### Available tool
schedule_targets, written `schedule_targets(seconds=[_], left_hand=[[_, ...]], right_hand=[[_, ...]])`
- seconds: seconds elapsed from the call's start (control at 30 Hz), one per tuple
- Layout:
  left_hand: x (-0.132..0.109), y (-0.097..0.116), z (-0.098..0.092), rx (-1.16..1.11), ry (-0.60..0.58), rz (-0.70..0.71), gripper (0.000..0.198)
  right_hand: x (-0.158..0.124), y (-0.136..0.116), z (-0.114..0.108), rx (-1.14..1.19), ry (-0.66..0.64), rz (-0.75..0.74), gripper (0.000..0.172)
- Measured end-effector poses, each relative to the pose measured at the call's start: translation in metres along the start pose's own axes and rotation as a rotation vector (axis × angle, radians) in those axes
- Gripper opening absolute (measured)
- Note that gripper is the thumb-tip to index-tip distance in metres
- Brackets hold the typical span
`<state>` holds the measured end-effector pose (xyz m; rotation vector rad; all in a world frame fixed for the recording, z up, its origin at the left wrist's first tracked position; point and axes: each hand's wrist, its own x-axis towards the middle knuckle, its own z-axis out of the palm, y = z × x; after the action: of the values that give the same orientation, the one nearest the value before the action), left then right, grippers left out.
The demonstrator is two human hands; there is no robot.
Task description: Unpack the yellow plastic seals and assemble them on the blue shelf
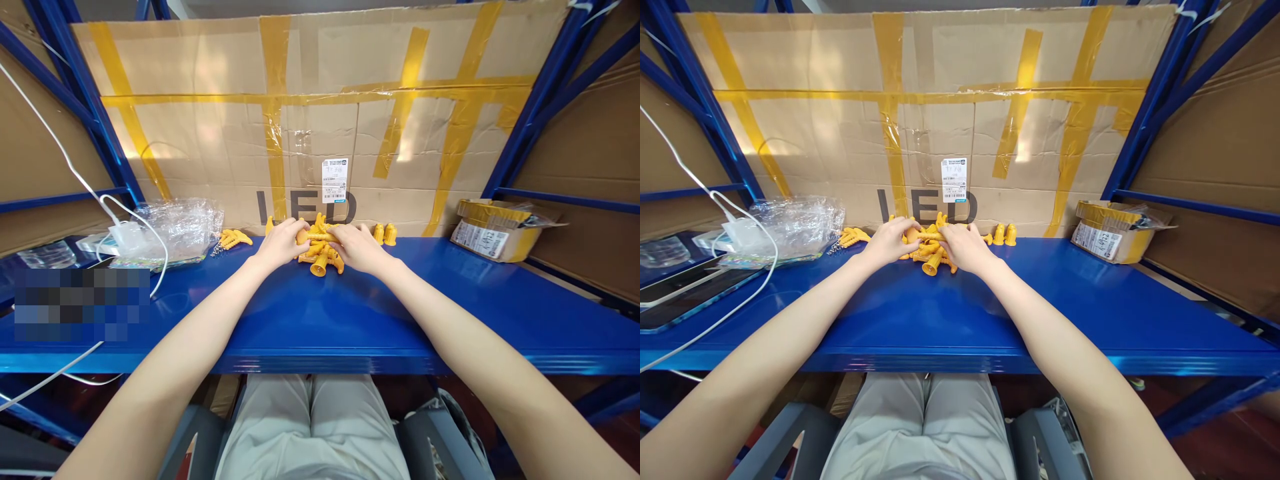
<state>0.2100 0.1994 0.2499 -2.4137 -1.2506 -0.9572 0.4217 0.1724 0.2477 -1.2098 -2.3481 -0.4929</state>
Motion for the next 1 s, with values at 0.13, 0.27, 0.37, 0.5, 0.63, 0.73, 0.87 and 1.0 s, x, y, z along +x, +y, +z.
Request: schedule_targets(seconds=[0.13, 0.27, 0.37, 0.5, 0.63, 0.73, 0.87, 1.0], left_hand=[[0.001, 0.000, 0.002, -0.003, -0.016, 0.005, 0.025], [0.001, 0.001, 0.002, -0.006, -0.017, 0.008, 0.026], [0.001, 0.002, 0.000, 0.016, -0.029, -0.001, 0.026], [-0.001, 0.000, -0.002, 0.064, -0.044, -0.017, 0.027], [-0.002, -0.003, -0.002, 0.088, -0.072, -0.039, 0.029], [-0.002, -0.003, -0.002, 0.087, -0.091, -0.044, 0.031], [-0.002, -0.002, -0.001, 0.085, -0.090, -0.057, 0.031], [-0.001, 0.000, 0.000, 0.081, -0.088, -0.071, 0.031]], right_hand=[[0.000, -0.002, -0.004, -0.038, -0.005, 0.023, 0.023], [0.000, -0.003, -0.006, -0.034, 0.020, 0.055, 0.027], [-0.001, -0.002, -0.004, -0.013, 0.007, 0.067, 0.029], [-0.001, 0.001, 0.001, 0.010, -0.006, 0.016, 0.028], [-0.001, 0.002, 0.005, 0.037, -0.042, -0.029, 0.030], [-0.001, 0.001, 0.004, 0.038, -0.045, -0.010, 0.029], [-0.001, -0.001, 0.000, 0.025, -0.038, 0.003, 0.027], [-0.001, -0.001, -0.003, -0.010, -0.002, -0.010, 0.025]])
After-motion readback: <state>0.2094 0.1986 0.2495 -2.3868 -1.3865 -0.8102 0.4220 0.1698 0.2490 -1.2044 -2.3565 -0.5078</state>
